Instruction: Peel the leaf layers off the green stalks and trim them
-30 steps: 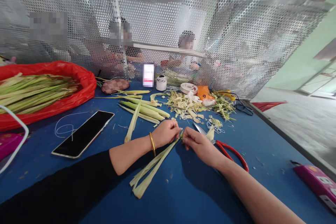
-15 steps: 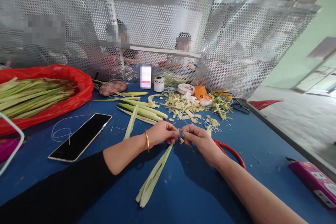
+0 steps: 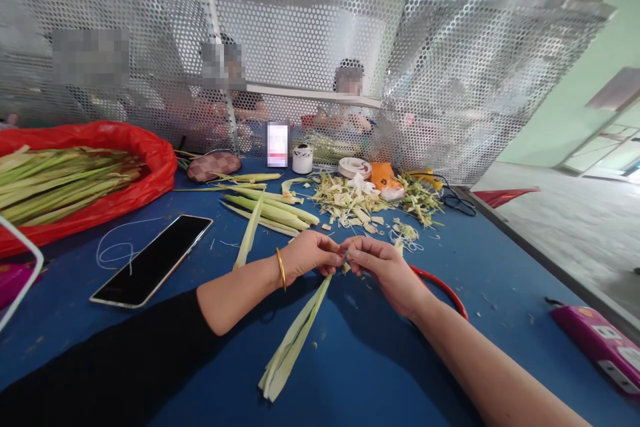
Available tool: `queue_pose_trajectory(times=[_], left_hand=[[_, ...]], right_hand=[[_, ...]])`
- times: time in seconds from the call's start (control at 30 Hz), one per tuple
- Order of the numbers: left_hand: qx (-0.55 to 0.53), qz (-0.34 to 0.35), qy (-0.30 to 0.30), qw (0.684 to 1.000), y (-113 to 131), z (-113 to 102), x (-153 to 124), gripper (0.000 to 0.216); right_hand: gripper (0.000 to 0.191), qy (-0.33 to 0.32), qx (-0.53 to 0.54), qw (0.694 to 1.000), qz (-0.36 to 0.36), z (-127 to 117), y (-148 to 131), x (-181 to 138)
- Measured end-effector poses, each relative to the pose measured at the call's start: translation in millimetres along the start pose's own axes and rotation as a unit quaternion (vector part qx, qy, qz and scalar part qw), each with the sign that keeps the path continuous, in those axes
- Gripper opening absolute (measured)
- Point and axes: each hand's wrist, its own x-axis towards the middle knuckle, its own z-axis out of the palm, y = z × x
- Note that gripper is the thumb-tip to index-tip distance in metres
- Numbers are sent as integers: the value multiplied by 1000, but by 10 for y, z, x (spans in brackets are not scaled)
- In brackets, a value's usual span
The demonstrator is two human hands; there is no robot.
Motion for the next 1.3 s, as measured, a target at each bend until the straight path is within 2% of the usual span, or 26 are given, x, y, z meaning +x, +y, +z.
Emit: queue_pose_trajectory(times=[0.17,0.37,0.5,0.6,0.7,0.8,0.87,0.97,1.13,1.2,1.3], left_hand=[[31,17,-18,999,-12,23,-1,15],[53,43,-50,996,-81,38,5,23],[71,60,-56,994,-117,57,12,26],[43,53,-73,995,-107,45,17,28],[25,54,-83,995,-87,23,14,28],[17,58,-89,994,-77,12,5,28],[17,62,-91,994,-76,12,2,28],[14,58,-84,995,-79,18,9,28],[-16,44,-37,998,-74,29,24,30],[-22,44,-24,999,-68,30,24,29],[-18,41,-12,999,-57,30,18,23]], right_hand=[[22,-22,23,999,-16,11,4,-7],[19,-20,44,999,-20,27,9,-10],[21,60,29,997,-50,-49,9,31],[24,105,-102,988,-51,-160,15,77],[22,33,-229,973,-24,-237,4,88],[19,-45,-289,956,-26,-235,-12,68],[15,-45,-324,944,-33,-208,-7,61],[8,-6,-357,933,-53,-185,27,73],[12,16,-387,917,-95,-217,37,79],[14,3,-406,908,-103,-219,8,59],[17,-54,-414,903,-100,-194,-43,20]])
